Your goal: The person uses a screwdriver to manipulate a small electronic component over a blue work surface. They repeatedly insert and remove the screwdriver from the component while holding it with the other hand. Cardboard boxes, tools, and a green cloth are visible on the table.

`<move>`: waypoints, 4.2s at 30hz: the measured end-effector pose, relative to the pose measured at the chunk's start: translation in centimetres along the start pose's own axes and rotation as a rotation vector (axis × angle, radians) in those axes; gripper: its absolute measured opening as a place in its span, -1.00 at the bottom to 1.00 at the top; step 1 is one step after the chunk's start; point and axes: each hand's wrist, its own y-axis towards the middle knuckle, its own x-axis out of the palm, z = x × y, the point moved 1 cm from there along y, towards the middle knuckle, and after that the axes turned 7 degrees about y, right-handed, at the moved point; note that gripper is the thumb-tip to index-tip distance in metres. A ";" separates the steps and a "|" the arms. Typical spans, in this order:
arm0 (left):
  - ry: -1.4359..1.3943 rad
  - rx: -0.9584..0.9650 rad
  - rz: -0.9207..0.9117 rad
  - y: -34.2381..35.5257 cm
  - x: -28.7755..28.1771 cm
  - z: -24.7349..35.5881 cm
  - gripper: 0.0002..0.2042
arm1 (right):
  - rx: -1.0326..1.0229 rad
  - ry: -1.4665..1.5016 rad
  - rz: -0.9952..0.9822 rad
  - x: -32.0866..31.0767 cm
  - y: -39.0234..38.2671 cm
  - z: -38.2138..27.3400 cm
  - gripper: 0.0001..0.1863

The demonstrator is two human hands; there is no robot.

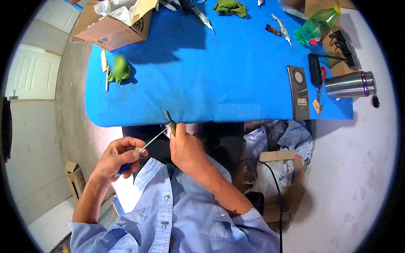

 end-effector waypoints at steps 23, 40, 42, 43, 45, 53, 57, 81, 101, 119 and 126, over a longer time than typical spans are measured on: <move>0.068 0.008 -0.095 -0.2 -0.6 0.0 -0.72 | 0.012 -0.057 -0.046 -0.2 0.0 0.1 -0.78; 0.128 0.252 0.095 -1.1 0.8 -3.3 -0.74 | 0.426 1.174 -0.299 -3.5 -1.7 -1.3 -0.47; 0.202 0.278 0.092 -1.7 1.8 -3.1 -0.74 | 0.409 1.260 -0.313 -3.6 -2.0 -1.2 -0.38; 0.334 0.349 0.121 -1.8 2.0 -3.7 -0.76 | 0.401 1.286 -0.312 -3.6 -2.0 -1.2 -0.36; 0.599 0.593 0.172 -2.1 2.6 -3.8 -0.77 | 0.385 1.343 -0.313 -3.6 -2.1 -1.0 -0.32; 0.736 0.579 0.187 -3.1 3.8 -3.4 -0.79 | 0.308 1.427 -0.269 -3.4 -2.0 -0.5 -0.25; 0.758 0.584 0.199 -3.0 3.9 -3.7 -0.80 | 0.307 1.419 -0.250 -3.4 -2.2 -0.7 -0.25; 1.052 0.713 0.315 -3.7 3.1 -3.3 -0.76 | 0.253 1.085 -0.210 -2.7 -2.1 -1.2 -0.38; -0.205 0.346 0.124 3.0 2.2 -4.6 -0.69 | 0.318 0.970 -0.636 -0.8 -3.7 -4.0 -0.66; -0.229 0.286 0.071 3.1 1.7 -4.4 -0.69 | 0.259 0.976 -0.674 0.1 -3.8 -3.8 -0.65; -0.228 0.298 -0.008 3.2 1.3 -4.2 -0.67 | 0.297 0.987 -0.671 -0.2 -3.7 -4.3 -0.62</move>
